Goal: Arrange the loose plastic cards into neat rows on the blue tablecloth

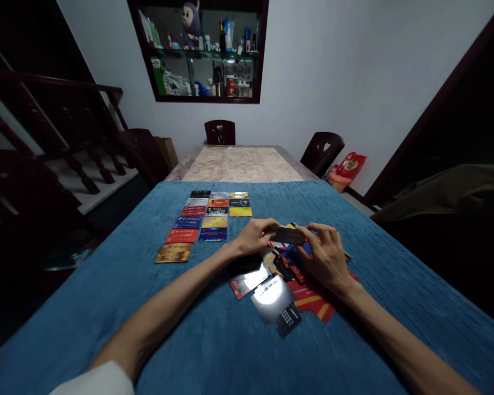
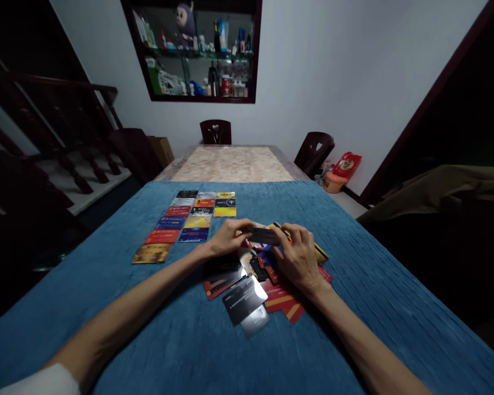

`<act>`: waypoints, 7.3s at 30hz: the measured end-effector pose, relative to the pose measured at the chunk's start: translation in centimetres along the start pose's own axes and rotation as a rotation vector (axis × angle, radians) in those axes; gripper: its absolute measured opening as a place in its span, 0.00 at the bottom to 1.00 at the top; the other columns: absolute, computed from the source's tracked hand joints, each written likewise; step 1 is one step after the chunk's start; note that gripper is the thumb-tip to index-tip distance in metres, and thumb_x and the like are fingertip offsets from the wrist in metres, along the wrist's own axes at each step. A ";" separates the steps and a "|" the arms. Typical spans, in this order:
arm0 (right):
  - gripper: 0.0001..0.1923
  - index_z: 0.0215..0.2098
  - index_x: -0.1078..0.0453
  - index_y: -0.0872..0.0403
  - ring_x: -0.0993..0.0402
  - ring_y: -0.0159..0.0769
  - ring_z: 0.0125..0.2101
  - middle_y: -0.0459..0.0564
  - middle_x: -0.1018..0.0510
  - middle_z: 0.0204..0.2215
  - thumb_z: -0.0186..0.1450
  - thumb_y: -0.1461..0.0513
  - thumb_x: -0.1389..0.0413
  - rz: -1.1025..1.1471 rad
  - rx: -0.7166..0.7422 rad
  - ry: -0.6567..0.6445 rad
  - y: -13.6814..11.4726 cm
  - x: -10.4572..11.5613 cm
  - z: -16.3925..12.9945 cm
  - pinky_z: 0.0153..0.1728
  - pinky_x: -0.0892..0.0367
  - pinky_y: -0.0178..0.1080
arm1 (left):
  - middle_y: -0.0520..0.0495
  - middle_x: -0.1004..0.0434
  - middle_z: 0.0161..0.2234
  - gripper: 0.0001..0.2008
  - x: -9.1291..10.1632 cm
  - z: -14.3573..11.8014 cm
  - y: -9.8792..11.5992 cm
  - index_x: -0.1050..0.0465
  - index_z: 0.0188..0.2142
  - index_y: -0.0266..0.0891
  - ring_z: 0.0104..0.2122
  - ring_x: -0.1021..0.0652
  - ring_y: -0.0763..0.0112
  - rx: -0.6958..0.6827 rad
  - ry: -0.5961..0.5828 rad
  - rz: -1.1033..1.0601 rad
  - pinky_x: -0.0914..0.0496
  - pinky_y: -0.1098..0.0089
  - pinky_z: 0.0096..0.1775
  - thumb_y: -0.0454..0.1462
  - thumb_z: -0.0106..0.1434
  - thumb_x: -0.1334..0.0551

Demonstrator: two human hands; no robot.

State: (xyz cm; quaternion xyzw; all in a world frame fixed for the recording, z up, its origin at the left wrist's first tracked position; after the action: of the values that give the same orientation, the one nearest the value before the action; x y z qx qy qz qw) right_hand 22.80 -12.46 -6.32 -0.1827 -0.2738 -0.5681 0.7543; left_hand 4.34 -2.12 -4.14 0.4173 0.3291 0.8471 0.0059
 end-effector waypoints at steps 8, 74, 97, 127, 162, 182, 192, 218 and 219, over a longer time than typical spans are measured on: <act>0.26 0.64 0.40 0.46 0.35 0.50 0.45 0.57 0.29 0.46 0.68 0.60 0.46 -0.032 0.072 0.022 0.0 0.3 0.0 0.45 0.36 0.50 | 0.46 0.20 0.42 0.13 -0.1 -0.3 0.2 0.30 0.47 0.36 0.38 0.20 0.70 0.019 -0.008 -0.086 0.27 0.69 0.43 0.28 0.62 0.42; 0.08 0.43 0.25 0.53 0.36 0.45 0.47 0.56 0.24 0.48 0.67 0.62 0.45 0.346 0.244 -0.400 -10.1 -17.4 19.6 0.48 0.38 0.43 | 0.44 0.24 0.46 0.14 19.3 -5.8 -14.0 0.24 0.43 0.38 0.49 0.24 0.60 0.147 0.060 0.533 0.30 0.61 0.54 0.30 0.57 0.41; 0.13 0.49 0.25 0.54 0.36 0.46 0.49 0.55 0.24 0.51 0.68 0.62 0.46 0.277 0.185 -0.662 -12.6 -24.2 21.2 0.48 0.40 0.42 | 0.43 0.20 0.44 0.16 19.4 -6.7 -21.1 0.22 0.44 0.36 0.43 0.22 0.62 0.402 0.004 0.526 0.29 0.64 0.51 0.30 0.56 0.41; 0.16 0.50 0.25 0.48 0.37 0.52 0.51 0.56 0.25 0.52 0.69 0.59 0.51 0.197 0.170 -0.749 -12.6 -25.0 20.6 0.43 0.37 0.45 | 0.42 0.21 0.47 0.16 19.0 -7.0 -21.5 0.21 0.45 0.37 0.48 0.23 0.60 0.395 -0.041 0.547 0.30 0.62 0.55 0.33 0.60 0.44; 0.23 0.52 0.25 0.52 0.40 0.52 0.53 0.58 0.26 0.51 0.68 0.47 0.48 0.248 0.240 -0.702 -13.3 -21.7 18.6 0.47 0.44 0.49 | 0.45 0.18 0.33 0.14 20.9 -6.8 -18.9 0.20 0.35 0.36 0.33 0.22 0.67 0.746 -0.301 0.608 0.36 0.74 0.30 0.42 0.56 0.39; 0.22 0.53 0.26 0.52 0.41 0.50 0.52 0.57 0.26 0.52 0.69 0.49 0.48 0.215 0.259 -0.681 -12.2 -19.6 18.8 0.45 0.44 0.47 | 0.45 0.18 0.30 0.17 21.4 -6.4 -19.3 0.20 0.31 0.36 0.32 0.22 0.63 0.695 -0.293 0.617 0.33 0.72 0.33 0.46 0.56 0.41; 0.14 0.45 0.24 0.53 0.41 0.46 0.49 0.56 0.23 0.45 0.71 0.55 0.48 0.244 0.203 -0.542 -6.9 -13.1 16.8 0.43 0.48 0.44 | 0.42 0.20 0.30 0.15 21.6 -5.3 -17.7 0.22 0.31 0.34 0.31 0.24 0.62 0.609 -0.114 0.763 0.35 0.69 0.34 0.41 0.60 0.45; 0.14 0.40 0.21 0.50 0.34 0.46 0.44 0.55 0.20 0.39 0.68 0.62 0.50 0.219 -0.041 -0.437 4.5 -2.4 3.8 0.45 0.39 0.49 | 0.39 0.21 0.40 0.12 8.1 0.3 -0.2 0.23 0.39 0.35 0.38 0.22 0.61 0.150 -0.239 0.660 0.29 0.66 0.41 0.32 0.65 0.46; 0.14 0.40 0.21 0.51 0.34 0.46 0.44 0.55 0.20 0.40 0.68 0.62 0.51 0.247 -0.048 -0.446 4.6 -2.2 3.4 0.45 0.39 0.50 | 0.39 0.21 0.40 0.12 7.2 0.5 0.5 0.23 0.39 0.35 0.39 0.21 0.60 0.129 -0.270 0.659 0.29 0.66 0.41 0.32 0.65 0.46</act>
State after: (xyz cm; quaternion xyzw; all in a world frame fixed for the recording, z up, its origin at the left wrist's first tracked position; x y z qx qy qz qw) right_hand 26.06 -7.45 -4.83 -0.3535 -0.3953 -0.4238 0.7342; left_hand 0.08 -0.22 1.44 0.6087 0.2261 0.7181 -0.2504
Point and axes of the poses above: each hand's wrist, its own z-axis towards the middle knuckle, its own x-axis out of the back of the hand, y = z × x, the point moved 2 cm from there along z, towards the middle knuckle
